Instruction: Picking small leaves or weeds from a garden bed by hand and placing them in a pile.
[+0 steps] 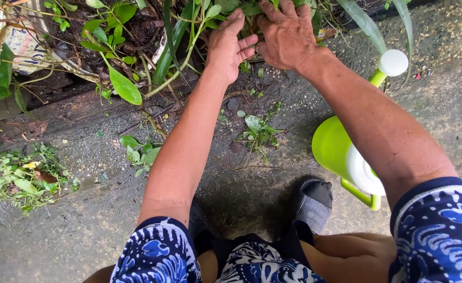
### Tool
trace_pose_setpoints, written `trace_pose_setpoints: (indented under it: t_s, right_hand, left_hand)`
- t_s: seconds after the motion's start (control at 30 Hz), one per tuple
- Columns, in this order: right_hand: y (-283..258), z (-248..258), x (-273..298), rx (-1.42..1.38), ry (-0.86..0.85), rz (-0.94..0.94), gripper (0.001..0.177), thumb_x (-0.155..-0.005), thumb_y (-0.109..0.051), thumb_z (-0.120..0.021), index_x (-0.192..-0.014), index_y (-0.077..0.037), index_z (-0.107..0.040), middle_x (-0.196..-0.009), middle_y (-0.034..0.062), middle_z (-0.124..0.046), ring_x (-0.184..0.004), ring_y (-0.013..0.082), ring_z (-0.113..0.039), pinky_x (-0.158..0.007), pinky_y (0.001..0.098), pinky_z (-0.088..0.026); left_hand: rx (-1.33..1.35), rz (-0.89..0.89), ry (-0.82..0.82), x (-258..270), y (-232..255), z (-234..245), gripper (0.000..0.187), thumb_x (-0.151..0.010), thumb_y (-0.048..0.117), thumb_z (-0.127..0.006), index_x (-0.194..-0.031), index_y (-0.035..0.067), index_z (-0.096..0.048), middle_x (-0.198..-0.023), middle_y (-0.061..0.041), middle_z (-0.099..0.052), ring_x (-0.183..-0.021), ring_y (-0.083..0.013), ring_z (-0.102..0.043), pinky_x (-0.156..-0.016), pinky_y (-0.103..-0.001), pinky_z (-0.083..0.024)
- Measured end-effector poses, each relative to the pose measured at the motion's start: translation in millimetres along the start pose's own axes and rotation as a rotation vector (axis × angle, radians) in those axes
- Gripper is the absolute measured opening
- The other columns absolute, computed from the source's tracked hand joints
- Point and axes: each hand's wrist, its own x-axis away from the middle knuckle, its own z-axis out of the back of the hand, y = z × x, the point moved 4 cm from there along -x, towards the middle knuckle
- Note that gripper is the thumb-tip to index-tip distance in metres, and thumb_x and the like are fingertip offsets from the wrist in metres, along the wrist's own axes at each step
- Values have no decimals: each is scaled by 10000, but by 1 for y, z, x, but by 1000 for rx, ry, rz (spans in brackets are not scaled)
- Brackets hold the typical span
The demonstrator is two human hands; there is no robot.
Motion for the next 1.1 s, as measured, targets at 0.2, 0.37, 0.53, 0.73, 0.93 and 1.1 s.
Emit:
trace_pose_setpoints:
  t_s: [0.2, 0.37, 0.53, 0.73, 0.93, 1.1]
  right_hand:
    - [-2, 2, 10, 37, 129, 52, 598, -1009, -435, -613, -1470, -54, -611, -1555, 104, -522, -1337, 347, -401, -898, 651, -458]
    - [-8, 12, 31, 76, 131, 54, 665, -1044, -491, -574, -1517, -23, -580, -1601, 126, -483, -1412, 347, -367, -970, 638, -411]
    - [-18, 37, 61, 61, 12, 28, 698, -1063, -509, -488, -1569, -28, -487, -1647, 131, -418, -1460, 362, -354, -1009, 655, -390]
    - [-26, 36, 105, 105, 57, 82, 745, -1038, -540, -500, -1575, -25, -490, -1668, 128, -417, -1455, 372, -386, -1022, 601, -377]
    - [-37, 25, 142, 120, 39, 123, 758, -993, -573, -548, -1537, -44, -539, -1629, 116, -482, -1385, 346, -454, -971, 586, -445]
    - [-67, 42, 168, 90, -256, 86, 573, -1058, -524, -516, -1414, -89, -620, -1537, 64, -576, -1381, 227, -510, -1104, 491, -361]
  left_hand:
    - [100, 23, 16, -1, -2, 2, 411, -844, 280, -724, -1222, 124, -694, -1444, -135, -640, -766, -203, -706, -515, -276, -534]
    - [147, -19, -39, 18, 0, 3, 515, -813, 287, -738, -1279, 78, -670, -1521, -128, -582, -696, -147, -657, -493, -250, -503]
    - [185, -64, -143, 43, -7, 5, 566, -825, 331, -719, -1319, 61, -654, -1527, -110, -570, -755, -156, -610, -573, -273, -493]
    - [206, -87, -271, 75, -30, 14, 526, -906, 239, -688, -1394, 61, -604, -1597, -140, -490, -717, -141, -664, -502, -236, -519]
    - [-2, -112, -337, 98, -63, 27, 543, -921, 234, -703, -1435, 112, -579, -1586, -172, -502, -744, -98, -675, -506, -181, -535]
    - [-150, -60, -385, 104, -92, 43, 494, -1056, 360, -624, -1463, 90, -547, -1445, -155, -535, -939, -144, -660, -649, -271, -570]
